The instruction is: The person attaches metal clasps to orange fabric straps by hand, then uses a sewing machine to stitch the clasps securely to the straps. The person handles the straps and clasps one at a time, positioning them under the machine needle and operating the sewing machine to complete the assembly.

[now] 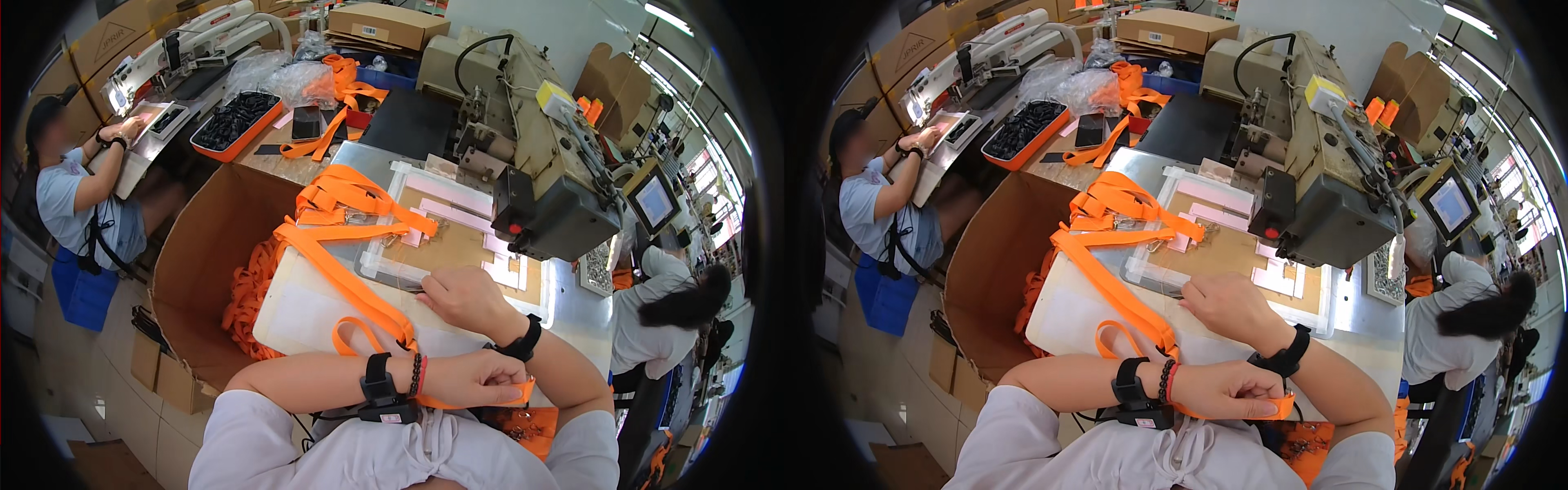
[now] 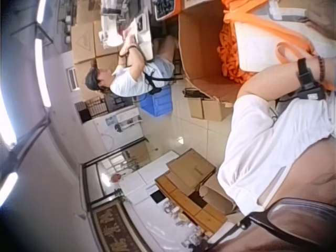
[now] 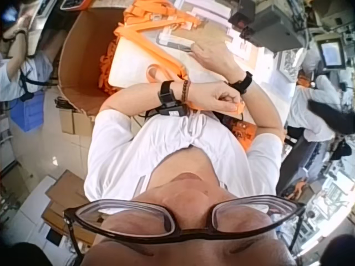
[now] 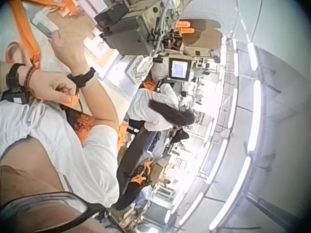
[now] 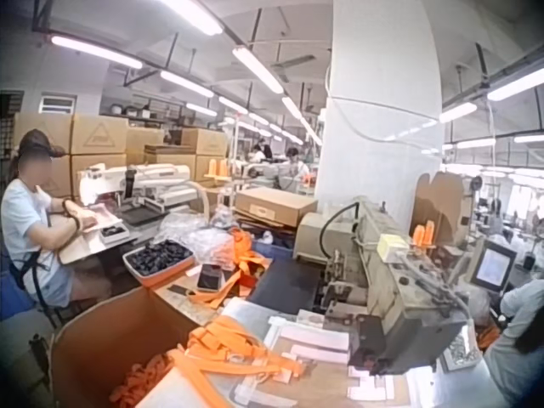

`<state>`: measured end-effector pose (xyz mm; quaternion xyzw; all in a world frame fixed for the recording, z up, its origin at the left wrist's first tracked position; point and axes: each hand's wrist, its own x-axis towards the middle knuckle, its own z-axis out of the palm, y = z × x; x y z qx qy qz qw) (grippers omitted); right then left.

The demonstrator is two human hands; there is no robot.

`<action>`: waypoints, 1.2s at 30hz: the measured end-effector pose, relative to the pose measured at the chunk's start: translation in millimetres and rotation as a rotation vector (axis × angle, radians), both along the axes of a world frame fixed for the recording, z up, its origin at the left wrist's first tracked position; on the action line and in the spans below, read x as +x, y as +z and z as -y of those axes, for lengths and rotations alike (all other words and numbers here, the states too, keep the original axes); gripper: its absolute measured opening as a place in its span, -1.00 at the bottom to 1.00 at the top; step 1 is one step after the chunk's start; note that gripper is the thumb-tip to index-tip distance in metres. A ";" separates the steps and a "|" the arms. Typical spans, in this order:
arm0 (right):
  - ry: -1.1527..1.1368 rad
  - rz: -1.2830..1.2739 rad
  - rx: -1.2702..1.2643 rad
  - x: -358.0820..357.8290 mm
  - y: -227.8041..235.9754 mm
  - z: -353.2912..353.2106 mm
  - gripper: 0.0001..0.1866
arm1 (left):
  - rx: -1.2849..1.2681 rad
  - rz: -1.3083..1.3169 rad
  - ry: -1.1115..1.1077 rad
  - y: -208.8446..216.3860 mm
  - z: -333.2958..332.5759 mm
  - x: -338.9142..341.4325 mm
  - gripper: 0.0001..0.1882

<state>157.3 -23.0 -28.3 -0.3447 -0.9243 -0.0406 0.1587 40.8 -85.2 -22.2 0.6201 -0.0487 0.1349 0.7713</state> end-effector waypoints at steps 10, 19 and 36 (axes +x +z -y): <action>-0.026 -0.062 -0.101 -19.8 -11.0 -4.4 -0.71 | -0.048 -0.024 -0.010 3.3 0.9 -2.3 -0.78; -0.473 -0.663 -0.579 38.5 27.7 34.1 -0.79 | -0.162 0.015 0.196 1.0 -1.5 -0.7 -0.85; -0.184 -0.684 -0.095 88.2 19.4 81.9 -0.50 | 0.787 0.023 1.120 -5.3 -25.0 15.0 -0.90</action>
